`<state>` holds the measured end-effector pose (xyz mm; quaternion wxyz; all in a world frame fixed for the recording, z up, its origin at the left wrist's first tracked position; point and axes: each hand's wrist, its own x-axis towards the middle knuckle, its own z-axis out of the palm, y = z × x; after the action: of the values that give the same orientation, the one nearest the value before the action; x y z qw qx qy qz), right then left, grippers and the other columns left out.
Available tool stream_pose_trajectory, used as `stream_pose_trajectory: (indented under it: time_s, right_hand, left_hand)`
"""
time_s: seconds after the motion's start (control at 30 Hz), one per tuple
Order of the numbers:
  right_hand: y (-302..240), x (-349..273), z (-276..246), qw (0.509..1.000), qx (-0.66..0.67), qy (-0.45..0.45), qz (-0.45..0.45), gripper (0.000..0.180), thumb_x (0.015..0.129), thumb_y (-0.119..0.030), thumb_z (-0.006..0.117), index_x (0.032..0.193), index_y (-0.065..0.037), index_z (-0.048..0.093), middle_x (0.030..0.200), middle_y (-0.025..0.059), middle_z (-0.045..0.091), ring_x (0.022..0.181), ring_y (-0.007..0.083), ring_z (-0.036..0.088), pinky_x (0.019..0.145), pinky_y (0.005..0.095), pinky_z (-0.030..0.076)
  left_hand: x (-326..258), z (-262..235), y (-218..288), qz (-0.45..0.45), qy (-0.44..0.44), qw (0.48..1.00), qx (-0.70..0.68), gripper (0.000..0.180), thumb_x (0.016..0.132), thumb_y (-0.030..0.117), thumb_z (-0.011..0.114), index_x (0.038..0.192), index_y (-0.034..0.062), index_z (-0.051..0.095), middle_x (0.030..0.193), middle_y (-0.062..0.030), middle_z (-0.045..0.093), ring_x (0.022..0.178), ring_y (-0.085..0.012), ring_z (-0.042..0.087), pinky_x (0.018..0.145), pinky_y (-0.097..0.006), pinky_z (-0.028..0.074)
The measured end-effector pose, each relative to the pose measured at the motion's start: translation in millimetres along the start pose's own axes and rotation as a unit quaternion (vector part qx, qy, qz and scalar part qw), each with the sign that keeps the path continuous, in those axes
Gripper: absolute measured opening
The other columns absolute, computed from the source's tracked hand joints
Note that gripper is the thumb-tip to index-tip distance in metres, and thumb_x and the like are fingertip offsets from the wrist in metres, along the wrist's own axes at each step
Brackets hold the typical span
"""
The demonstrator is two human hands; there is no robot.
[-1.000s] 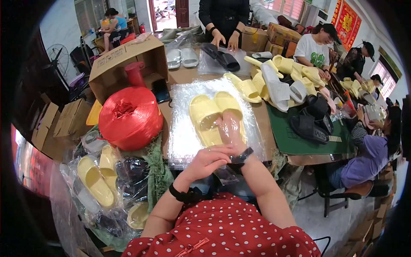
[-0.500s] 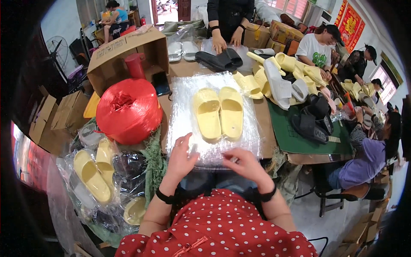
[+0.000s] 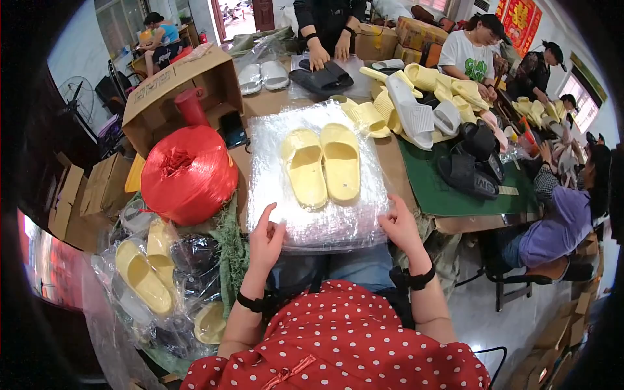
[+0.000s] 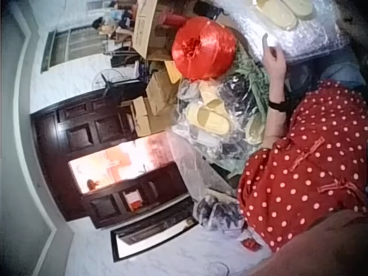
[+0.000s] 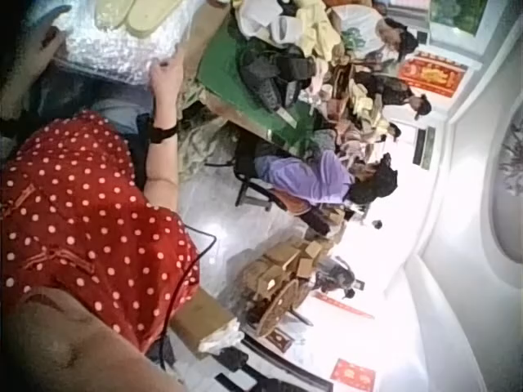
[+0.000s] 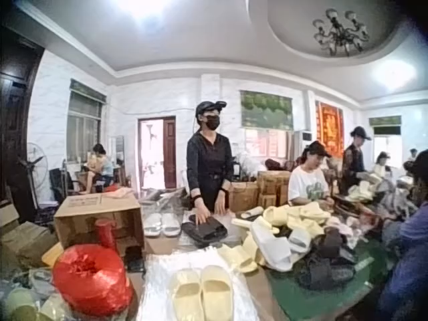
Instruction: The recorder is seen putting pairs of plastic sandals into plastic bags and then placing those into a larger transport bag.
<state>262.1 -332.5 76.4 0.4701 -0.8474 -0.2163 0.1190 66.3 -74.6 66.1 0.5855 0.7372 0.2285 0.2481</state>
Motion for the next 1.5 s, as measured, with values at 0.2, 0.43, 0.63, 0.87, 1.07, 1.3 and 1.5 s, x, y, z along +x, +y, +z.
stream_pose_trajectory:
  time_s: [0.2,0.43,0.63,0.87,1.07,1.3,1.5]
  right_hand:
    - [21.0,4.7,-17.2,0.969,0.232,-0.055,0.063,0.055,0.084,0.0,0.057,0.136,-0.002,0.04,0.074,0.0041,0.063,0.067,0.0101,0.055,0.06,0.0232,0.043]
    - [22.7,-3.9,-37.8,0.99,0.047,0.024,-0.128,0.047,0.085,0.002,0.057,0.13,-0.007,0.052,0.1,0.0078,0.063,0.071,0.0159,0.057,0.066,0.0256,0.047]
    - [5.7,-9.7,-31.3,0.969,-0.114,-0.012,-0.219,0.052,0.077,0.005,0.061,0.125,-0.016,0.059,0.142,0.0075,0.049,0.092,0.0252,0.065,0.078,0.0337,0.054]
    - [12.1,0.1,-31.1,0.957,-0.091,-0.028,-0.274,0.019,0.085,-0.005,0.064,0.103,-0.007,0.069,0.127,0.008,0.062,0.104,0.0284,0.064,0.086,0.0347,0.052]
    - [30.3,6.8,-19.8,0.98,0.036,0.013,-0.193,0.016,0.093,-0.01,0.057,0.098,0.0,0.068,0.105,0.0101,0.068,0.091,0.0209,0.065,0.078,0.0296,0.051]
    - [23.6,26.6,-4.6,0.985,0.103,0.11,-0.088,0.03,0.095,-0.021,0.058,0.084,0.006,0.065,0.066,0.0069,0.063,0.062,0.0114,0.059,0.058,0.0288,0.045]
    - [28.0,54.9,2.2,0.983,0.033,0.177,-0.043,0.031,0.092,-0.026,0.062,0.079,0.003,0.064,0.059,0.0085,0.06,0.053,0.0167,0.057,0.054,0.0313,0.044]
  left_hand:
    - [-1.4,-12.4,-23.7,0.025,-0.001,0.998,0.051,0.05,0.09,0.003,0.059,0.139,0.0062,0.048,0.07,-0.0006,0.058,0.059,-0.006,0.051,0.055,-0.022,0.043]
    - [-7.0,-40.4,14.4,0.049,-0.066,0.985,0.154,0.056,0.08,0.006,0.066,0.135,0.0076,0.052,0.113,-0.0081,0.059,0.082,-0.0149,0.059,0.064,-0.028,0.047]
    - [-4.5,-50.5,21.3,0.244,-0.032,0.899,0.362,0.063,0.075,0.001,0.064,0.136,0.0107,0.05,0.147,-0.015,0.041,0.136,-0.0388,0.035,0.109,-0.045,0.034]
    - [1.2,-32.6,2.2,0.314,-0.121,0.859,0.386,0.035,0.079,0.008,0.069,0.114,0.0158,0.067,0.142,-0.0047,0.051,0.14,-0.0378,0.032,0.107,-0.045,0.039]
    - [7.0,-26.2,-4.2,0.289,-0.107,0.924,0.226,0.013,0.085,0.007,0.064,0.095,0.0065,0.073,0.111,-0.0094,0.07,0.125,-0.0346,0.052,0.099,-0.041,0.045]
    - [24.9,-5.3,-4.8,0.112,-0.008,0.989,0.092,0.024,0.094,0.017,0.056,0.084,-0.0001,0.069,0.067,-0.0079,0.064,0.07,-0.0175,0.063,0.065,-0.031,0.048]
    - [54.0,12.4,-9.7,0.006,0.061,0.997,0.042,0.03,0.093,0.021,0.062,0.078,-0.004,0.065,0.059,0.0016,0.053,0.053,-0.0046,0.046,0.05,-0.024,0.036]
